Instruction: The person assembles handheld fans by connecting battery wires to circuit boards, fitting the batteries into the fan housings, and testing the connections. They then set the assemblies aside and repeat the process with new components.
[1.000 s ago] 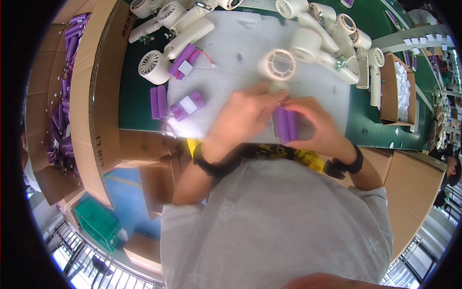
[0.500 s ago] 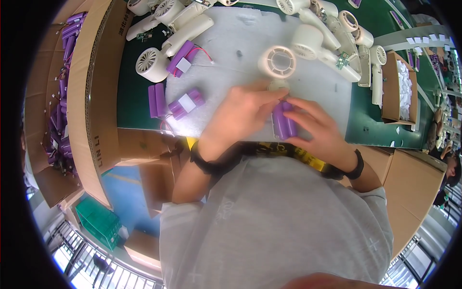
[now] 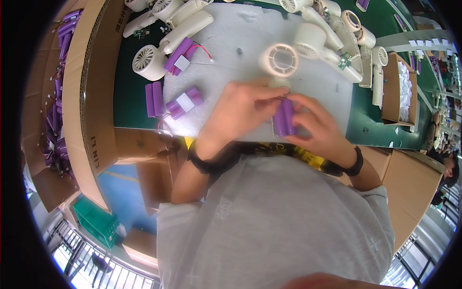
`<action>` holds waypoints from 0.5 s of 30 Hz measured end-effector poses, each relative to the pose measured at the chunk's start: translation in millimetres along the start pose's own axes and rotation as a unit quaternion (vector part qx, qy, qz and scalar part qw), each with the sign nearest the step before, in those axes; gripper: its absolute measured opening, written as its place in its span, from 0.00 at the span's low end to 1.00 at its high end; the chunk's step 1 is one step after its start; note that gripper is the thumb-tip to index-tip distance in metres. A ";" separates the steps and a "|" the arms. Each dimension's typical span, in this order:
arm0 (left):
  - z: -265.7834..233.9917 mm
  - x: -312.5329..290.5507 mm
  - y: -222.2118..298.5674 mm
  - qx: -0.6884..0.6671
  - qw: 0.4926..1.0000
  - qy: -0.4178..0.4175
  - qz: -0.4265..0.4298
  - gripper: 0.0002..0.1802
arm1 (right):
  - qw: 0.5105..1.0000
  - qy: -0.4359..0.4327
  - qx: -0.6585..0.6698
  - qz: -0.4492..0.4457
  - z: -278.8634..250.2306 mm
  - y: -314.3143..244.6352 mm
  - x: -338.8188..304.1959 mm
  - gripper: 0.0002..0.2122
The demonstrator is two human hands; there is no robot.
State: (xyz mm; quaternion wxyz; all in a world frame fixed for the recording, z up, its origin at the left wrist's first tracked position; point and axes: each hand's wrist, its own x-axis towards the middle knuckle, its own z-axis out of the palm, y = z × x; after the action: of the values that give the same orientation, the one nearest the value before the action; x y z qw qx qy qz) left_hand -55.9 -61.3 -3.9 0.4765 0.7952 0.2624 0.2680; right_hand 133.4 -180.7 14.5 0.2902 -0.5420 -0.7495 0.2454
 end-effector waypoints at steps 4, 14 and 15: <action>0.1 -0.4 -0.5 -0.009 1.000 0.007 0.000 0.20 | 0.999 -0.009 0.035 0.031 0.7 0.6 1.9 0.16; -8.4 1.0 1.8 -0.047 0.996 -0.045 -0.057 0.30 | 0.992 -0.027 -0.028 0.116 1.5 -14.4 15.8 0.16; -7.5 -1.2 3.4 -0.051 0.996 -0.038 -0.069 0.31 | 0.992 -0.033 -0.023 0.118 1.7 -15.2 14.5 0.15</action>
State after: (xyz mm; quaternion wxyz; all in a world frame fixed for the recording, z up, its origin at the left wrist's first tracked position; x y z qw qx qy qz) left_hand -61.3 -58.8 1.9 0.5438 0.7594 0.2839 0.2170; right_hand 118.5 -171.3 26.1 0.2219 -0.6247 -0.6948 0.2787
